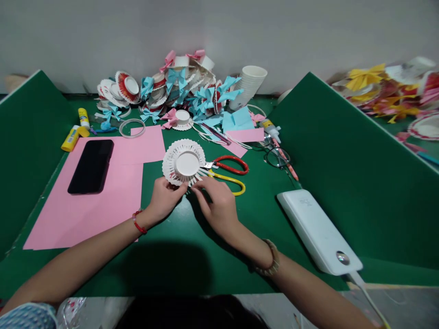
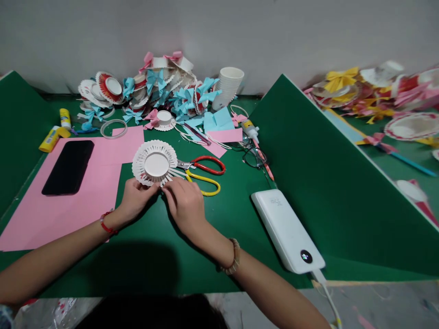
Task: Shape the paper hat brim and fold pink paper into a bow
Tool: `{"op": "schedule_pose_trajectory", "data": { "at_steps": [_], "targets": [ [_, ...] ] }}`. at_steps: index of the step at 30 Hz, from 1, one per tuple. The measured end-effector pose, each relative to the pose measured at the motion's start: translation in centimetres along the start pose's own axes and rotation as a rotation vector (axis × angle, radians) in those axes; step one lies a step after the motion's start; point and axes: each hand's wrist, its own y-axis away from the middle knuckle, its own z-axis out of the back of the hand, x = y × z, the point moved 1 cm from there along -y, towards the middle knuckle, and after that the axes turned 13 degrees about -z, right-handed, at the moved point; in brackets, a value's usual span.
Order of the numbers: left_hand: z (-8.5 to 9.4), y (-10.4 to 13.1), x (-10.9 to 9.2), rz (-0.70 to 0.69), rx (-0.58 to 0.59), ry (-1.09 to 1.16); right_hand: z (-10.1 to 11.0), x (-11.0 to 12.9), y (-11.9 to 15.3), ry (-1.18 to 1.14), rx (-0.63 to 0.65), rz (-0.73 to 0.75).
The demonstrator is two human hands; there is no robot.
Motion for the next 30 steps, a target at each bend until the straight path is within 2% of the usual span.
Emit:
{"op": "schedule_pose_trajectory", "data": {
  "at_steps": [7,13,19,30],
  "targets": [
    [0.3,-0.1,-1.0,-0.092,0.132,-0.107,0.3,0.0,-0.5,-0.367,0.050,-0.264],
    [0.3,0.0,-0.2,-0.032,0.138,-0.008,-0.2,-0.4,-0.7,-0.595,0.077,-0.453],
    [0.2,0.3,-0.1,-0.012,0.135,0.052,-0.1,-0.6,-0.9,-0.631,0.072,-0.490],
    [0.4,0.2,0.0,-0.020,0.172,-0.033,0.0,-0.4,-0.8,-0.607,0.092,-0.465]
  ]
}}
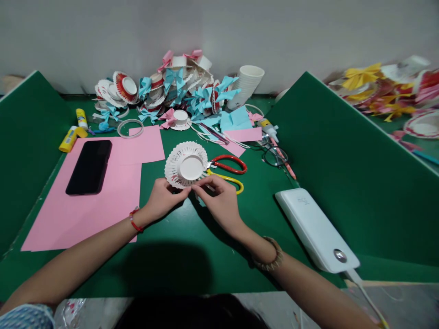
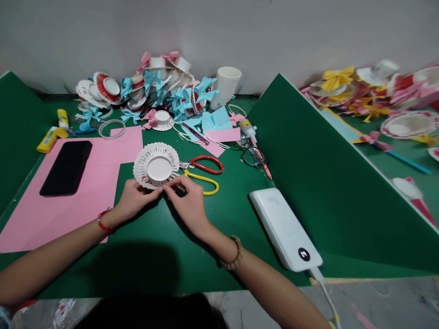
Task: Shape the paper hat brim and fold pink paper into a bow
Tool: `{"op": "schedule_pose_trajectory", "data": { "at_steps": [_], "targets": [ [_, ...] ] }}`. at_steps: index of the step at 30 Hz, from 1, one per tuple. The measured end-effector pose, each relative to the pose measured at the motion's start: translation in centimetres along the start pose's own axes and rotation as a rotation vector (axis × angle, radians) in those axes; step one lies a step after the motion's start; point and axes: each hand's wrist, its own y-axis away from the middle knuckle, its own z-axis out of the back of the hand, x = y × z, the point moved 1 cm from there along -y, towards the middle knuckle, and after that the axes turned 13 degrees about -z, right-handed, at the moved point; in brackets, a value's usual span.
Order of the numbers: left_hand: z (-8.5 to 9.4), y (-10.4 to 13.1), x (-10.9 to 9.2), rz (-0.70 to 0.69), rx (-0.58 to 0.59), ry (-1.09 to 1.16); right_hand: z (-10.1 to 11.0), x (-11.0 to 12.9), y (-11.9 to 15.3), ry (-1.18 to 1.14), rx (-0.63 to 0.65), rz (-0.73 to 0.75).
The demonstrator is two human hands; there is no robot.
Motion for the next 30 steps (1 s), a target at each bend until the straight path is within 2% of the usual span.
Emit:
{"op": "schedule_pose_trajectory", "data": {
  "at_steps": [7,9,14,16,26,30],
  "targets": [
    [0.17,0.11,-0.20,-0.001,-0.013,0.004,0.24,0.26,-0.15,0.033,0.011,0.012],
    [0.26,0.00,-0.26,0.026,-0.001,0.013,0.38,0.42,-0.20,0.092,0.018,0.083],
    [0.21,-0.36,-0.08,0.104,-0.027,0.158,0.53,0.55,-0.12,0.291,0.014,0.382],
    [0.14,-0.40,0.03,0.133,-0.040,0.210,0.51,0.44,-0.05,0.335,0.011,0.431],
    [0.13,-0.34,-0.02,0.145,-0.031,0.195,0.46,0.21,0.28,0.441,-0.076,0.565],
    [0.07,-0.30,-0.01,0.111,-0.012,0.124,0.21,0.35,0.37,0.376,-0.052,0.483]
  ]
}}
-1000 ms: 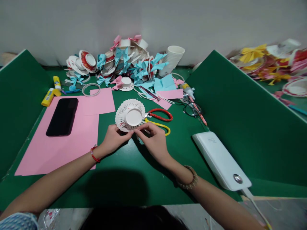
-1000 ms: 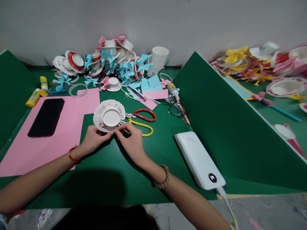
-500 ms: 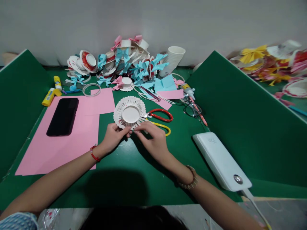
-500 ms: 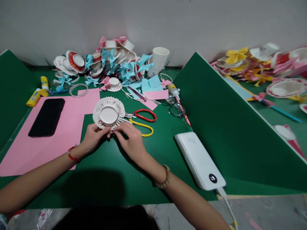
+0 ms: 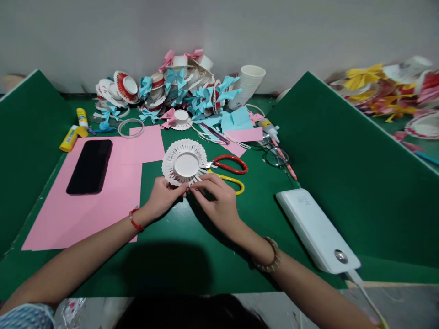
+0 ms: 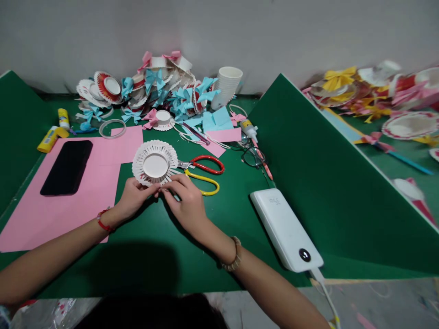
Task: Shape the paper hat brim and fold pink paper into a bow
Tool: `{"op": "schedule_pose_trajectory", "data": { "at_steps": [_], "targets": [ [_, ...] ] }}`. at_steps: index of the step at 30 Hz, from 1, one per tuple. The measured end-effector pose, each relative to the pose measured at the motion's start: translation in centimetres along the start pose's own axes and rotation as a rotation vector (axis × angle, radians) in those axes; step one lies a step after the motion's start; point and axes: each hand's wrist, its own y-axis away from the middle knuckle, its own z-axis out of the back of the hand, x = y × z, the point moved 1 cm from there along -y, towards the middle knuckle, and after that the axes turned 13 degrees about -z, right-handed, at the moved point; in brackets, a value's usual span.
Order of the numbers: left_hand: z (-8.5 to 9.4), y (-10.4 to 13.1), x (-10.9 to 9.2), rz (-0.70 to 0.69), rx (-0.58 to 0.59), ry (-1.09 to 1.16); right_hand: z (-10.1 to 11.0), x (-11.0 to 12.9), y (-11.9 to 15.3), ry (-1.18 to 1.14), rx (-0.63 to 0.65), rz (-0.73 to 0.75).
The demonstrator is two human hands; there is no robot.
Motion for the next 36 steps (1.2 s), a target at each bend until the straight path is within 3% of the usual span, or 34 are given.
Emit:
{"op": "schedule_pose_trajectory", "data": {
  "at_steps": [8,21,27,36],
  "targets": [
    [0.10,0.01,-0.31,-0.073,0.088,-0.110,-0.33,-0.15,-0.10,-0.201,0.030,-0.286],
    [0.17,0.18,-0.59,-0.225,0.108,-0.193,-0.24,-0.29,-0.08,-0.266,0.108,-0.424],
    [0.03,0.52,-0.22,-0.204,0.114,-0.170,-0.24,-0.67,-0.35,-0.392,0.137,-0.518],
    [-0.09,0.34,-0.01,-0.192,0.088,-0.138,0.25,-0.45,-0.67,-0.425,0.126,-0.514]
  ]
}}
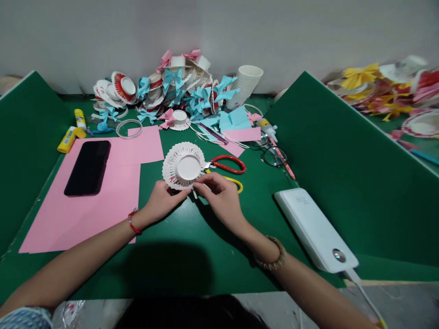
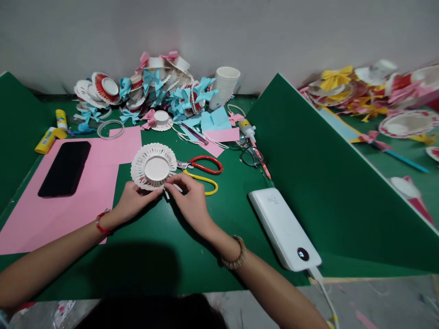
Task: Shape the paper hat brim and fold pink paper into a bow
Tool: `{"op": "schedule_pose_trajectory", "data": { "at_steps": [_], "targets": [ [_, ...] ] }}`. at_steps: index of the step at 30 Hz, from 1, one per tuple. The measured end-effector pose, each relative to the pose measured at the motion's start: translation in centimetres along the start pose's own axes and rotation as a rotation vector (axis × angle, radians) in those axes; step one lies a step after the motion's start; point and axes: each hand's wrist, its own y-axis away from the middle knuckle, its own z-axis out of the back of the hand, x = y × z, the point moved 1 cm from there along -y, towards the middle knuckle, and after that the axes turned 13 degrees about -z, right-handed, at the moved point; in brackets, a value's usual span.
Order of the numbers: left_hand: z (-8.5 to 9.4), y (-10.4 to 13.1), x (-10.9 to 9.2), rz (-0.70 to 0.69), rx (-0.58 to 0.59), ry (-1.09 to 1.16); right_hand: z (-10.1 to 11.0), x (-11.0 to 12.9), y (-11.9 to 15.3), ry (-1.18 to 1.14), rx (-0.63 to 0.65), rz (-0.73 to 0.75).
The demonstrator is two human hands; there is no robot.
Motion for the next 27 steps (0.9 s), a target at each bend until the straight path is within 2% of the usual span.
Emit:
{"op": "schedule_pose_trajectory", "data": {
  "at_steps": [6,11,18,27],
  "targets": [
    [0.23,-0.20,-0.55,0.013,-0.039,-0.010,0.11,-0.21,-0.07,0.050,-0.034,0.063],
    [0.24,-0.02,-0.50,0.129,-0.002,0.058,0.28,-0.11,-0.10,0.105,-0.016,0.108],
    [0.42,-0.02,-0.46,0.132,0.044,0.121,0.33,0.00,-0.05,0.127,-0.046,0.076],
    [0.27,-0.18,-0.65,0.190,0.016,0.156,0.14,0.11,0.05,0.090,-0.024,0.039]
  ]
}}
